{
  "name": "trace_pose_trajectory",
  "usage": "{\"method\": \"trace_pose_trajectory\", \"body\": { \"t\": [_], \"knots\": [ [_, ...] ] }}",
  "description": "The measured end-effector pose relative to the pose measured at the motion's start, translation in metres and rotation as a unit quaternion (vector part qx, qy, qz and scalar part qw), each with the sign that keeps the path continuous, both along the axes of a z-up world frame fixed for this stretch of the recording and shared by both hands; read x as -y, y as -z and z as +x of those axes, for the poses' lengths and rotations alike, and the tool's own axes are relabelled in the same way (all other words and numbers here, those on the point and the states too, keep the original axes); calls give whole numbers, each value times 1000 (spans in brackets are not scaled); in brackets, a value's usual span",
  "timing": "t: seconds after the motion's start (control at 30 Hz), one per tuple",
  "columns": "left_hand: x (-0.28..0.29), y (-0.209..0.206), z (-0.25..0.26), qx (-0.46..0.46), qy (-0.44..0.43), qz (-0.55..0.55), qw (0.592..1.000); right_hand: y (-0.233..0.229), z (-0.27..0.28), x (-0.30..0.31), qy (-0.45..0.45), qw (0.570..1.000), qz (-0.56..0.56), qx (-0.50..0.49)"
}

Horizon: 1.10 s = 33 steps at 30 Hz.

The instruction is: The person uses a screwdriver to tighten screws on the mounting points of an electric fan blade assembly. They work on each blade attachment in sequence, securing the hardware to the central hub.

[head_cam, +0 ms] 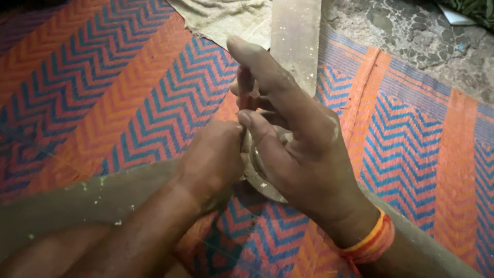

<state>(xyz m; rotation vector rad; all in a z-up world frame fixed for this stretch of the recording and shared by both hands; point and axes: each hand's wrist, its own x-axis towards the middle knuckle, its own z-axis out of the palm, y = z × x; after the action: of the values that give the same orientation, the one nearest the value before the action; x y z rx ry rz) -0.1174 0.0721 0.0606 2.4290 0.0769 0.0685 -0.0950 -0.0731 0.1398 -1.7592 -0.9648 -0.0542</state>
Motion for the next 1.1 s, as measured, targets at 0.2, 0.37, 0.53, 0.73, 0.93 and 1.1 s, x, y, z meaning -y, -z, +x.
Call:
{"method": "trace_pose_trajectory", "body": {
  "t": [0.2, 0.37, 0.53, 0.73, 0.93, 1.1],
  "knots": [
    [-4, 14, 4, 45, 26, 3, 999, -4, 0, -1, -2, 1000, -12, -17],
    [-4, 15, 0, 6, 6, -9, 1000, -6, 1, 1, -1, 999, -31, -11],
    [-3, 7, -3, 51, 15, 4, 999, -4, 4, 4, 11, 998, -34, 45],
    [2, -3, -3, -39, -19, -8, 999, 3, 6, 10, 14, 994, -30, 100],
    [4, -4, -2, -41, -18, 5, 999, 7, 8, 12, 28, 992, -51, 113],
    [6, -4, -2, -19, -26, 20, 999, 6, 6, 13, -1, 997, -28, 66]
  ]
}}
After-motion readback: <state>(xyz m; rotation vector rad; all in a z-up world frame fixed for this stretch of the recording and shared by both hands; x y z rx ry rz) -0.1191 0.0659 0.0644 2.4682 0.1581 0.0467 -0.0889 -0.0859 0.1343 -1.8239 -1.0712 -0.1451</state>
